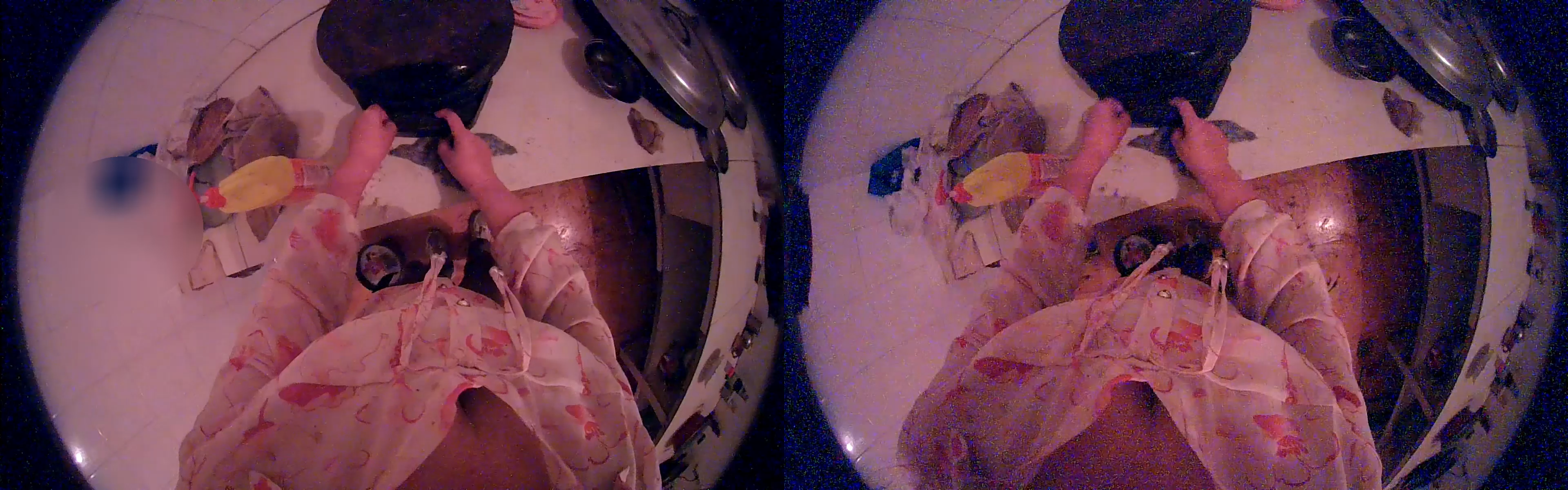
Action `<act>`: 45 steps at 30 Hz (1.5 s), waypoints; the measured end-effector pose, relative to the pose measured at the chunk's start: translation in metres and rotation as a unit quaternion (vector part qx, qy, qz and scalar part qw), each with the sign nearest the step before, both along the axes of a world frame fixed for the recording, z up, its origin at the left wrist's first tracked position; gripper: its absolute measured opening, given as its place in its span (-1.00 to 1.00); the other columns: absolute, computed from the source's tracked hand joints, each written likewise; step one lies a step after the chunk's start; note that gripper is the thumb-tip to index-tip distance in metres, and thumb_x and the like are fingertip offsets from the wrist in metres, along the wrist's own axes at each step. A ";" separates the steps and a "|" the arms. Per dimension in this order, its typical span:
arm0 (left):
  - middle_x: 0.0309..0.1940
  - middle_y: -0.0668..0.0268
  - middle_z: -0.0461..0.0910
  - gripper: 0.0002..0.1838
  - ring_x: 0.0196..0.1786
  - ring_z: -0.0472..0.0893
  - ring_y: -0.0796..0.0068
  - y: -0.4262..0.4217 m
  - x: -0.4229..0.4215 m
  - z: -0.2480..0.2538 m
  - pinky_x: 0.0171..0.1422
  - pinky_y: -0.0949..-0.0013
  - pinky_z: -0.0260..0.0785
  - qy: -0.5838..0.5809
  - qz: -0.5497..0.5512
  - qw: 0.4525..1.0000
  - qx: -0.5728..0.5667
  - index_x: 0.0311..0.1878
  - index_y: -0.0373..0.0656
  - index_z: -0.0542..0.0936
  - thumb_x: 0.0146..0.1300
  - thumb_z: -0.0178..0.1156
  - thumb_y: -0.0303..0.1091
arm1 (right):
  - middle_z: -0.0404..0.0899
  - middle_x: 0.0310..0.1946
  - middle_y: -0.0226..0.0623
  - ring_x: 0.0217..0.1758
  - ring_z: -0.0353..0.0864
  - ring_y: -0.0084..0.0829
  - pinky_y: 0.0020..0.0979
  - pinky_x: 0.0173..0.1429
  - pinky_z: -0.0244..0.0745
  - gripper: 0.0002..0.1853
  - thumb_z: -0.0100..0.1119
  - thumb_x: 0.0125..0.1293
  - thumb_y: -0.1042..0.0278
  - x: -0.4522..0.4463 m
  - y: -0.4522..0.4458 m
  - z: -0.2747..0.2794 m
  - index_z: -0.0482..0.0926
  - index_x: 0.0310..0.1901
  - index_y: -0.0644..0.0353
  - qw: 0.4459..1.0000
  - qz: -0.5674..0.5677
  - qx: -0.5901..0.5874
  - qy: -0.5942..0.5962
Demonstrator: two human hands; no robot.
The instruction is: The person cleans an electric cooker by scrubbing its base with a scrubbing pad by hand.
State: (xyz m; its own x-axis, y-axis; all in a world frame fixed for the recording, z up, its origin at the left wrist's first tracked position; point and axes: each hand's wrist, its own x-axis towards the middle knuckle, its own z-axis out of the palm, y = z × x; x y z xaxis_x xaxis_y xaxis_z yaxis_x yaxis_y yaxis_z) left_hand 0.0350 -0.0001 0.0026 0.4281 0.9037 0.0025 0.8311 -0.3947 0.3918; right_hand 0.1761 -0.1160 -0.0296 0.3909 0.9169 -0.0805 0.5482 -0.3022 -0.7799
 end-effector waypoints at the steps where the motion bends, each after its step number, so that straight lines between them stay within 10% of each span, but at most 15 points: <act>1: -0.44 -0.05 0.54 -0.83 -0.30 0.54 -0.08 0.002 -0.002 -0.002 -0.20 0.07 0.38 -0.008 -0.020 1.000 -0.003 -0.42 -0.26 0.52 -0.08 0.13 -0.36 | 0.53 -0.41 0.05 -0.26 0.53 0.08 -0.03 -0.19 0.42 -0.45 0.07 0.07 0.36 -0.001 0.000 0.000 0.23 0.13 -0.25 1.000 0.001 -0.003 -0.005; 11: -0.45 -0.02 0.55 -0.79 -0.34 0.55 -0.04 -0.007 -0.006 -0.010 -0.22 0.10 0.38 -0.033 0.040 0.999 -0.014 -0.39 -0.25 0.50 -0.07 0.15 -0.31 | 0.56 -0.26 0.02 -0.22 0.54 0.05 -0.02 -0.16 0.43 -0.48 0.06 0.10 0.35 0.002 0.000 0.002 0.25 0.14 -0.17 0.999 0.013 0.035 0.023; 25: -0.58 0.33 0.45 -0.89 -0.59 0.42 0.52 -0.002 -0.033 -0.028 -0.44 0.40 0.30 -0.325 0.124 0.932 -0.099 -0.36 -0.26 0.51 0.02 0.13 -0.45 | 0.55 -0.31 0.07 -0.27 0.54 0.11 0.03 -0.18 0.43 -0.48 0.07 0.09 0.36 0.003 -0.001 0.007 0.26 0.12 -0.19 0.998 0.006 0.036 0.044; 29: -0.52 0.27 0.50 -0.83 -0.50 0.49 0.42 -0.006 -0.030 -0.020 -0.35 0.36 0.36 -0.330 0.095 0.925 -0.165 -0.24 -0.27 0.51 0.08 0.14 -0.46 | 0.52 -0.45 0.05 -0.31 0.52 0.10 -0.04 -0.22 0.40 -0.47 0.09 0.06 0.37 0.005 -0.001 0.003 0.26 0.11 -0.24 1.000 0.000 -0.002 0.025; 34: -0.43 0.26 0.53 -0.81 -0.35 0.52 0.40 -0.004 -0.023 -0.017 -0.23 0.35 0.40 -0.126 -0.077 0.976 0.161 -0.18 -0.17 0.53 0.09 0.13 -0.47 | 0.52 -0.46 0.05 -0.30 0.52 0.10 -0.03 -0.23 0.40 -0.47 0.09 0.06 0.39 0.005 0.002 -0.003 0.26 0.11 -0.24 0.999 -0.003 0.018 0.031; 43: -0.26 0.15 0.56 -0.78 -0.27 0.55 0.25 -0.029 -0.023 -0.008 -0.09 0.28 0.39 -0.277 0.121 0.937 -0.173 -0.14 -0.22 0.55 0.14 0.02 -0.52 | 0.51 -0.50 0.02 -0.33 0.53 0.07 -0.04 -0.25 0.40 -0.46 0.10 0.04 0.39 0.005 0.002 -0.002 0.26 0.11 -0.23 1.000 -0.007 0.018 0.019; 45: -0.28 0.14 0.55 -0.76 -0.26 0.54 0.23 -0.027 -0.023 -0.017 -0.07 0.27 0.38 -0.262 0.084 0.959 -0.073 -0.14 -0.22 0.55 0.10 0.04 -0.54 | 0.51 -0.49 0.03 -0.32 0.53 0.07 -0.04 -0.25 0.41 -0.46 0.10 0.04 0.38 0.005 0.002 -0.003 0.27 0.11 -0.23 1.000 -0.006 0.020 0.017</act>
State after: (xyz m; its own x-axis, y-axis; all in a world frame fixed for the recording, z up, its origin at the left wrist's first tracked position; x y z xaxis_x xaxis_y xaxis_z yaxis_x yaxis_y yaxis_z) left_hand 0.0123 -0.0267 -0.0141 0.2512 0.9668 0.0461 0.5516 -0.1821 0.8140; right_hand 0.1812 -0.1139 -0.0323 0.3995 0.9149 -0.0572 0.5175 -0.2766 -0.8098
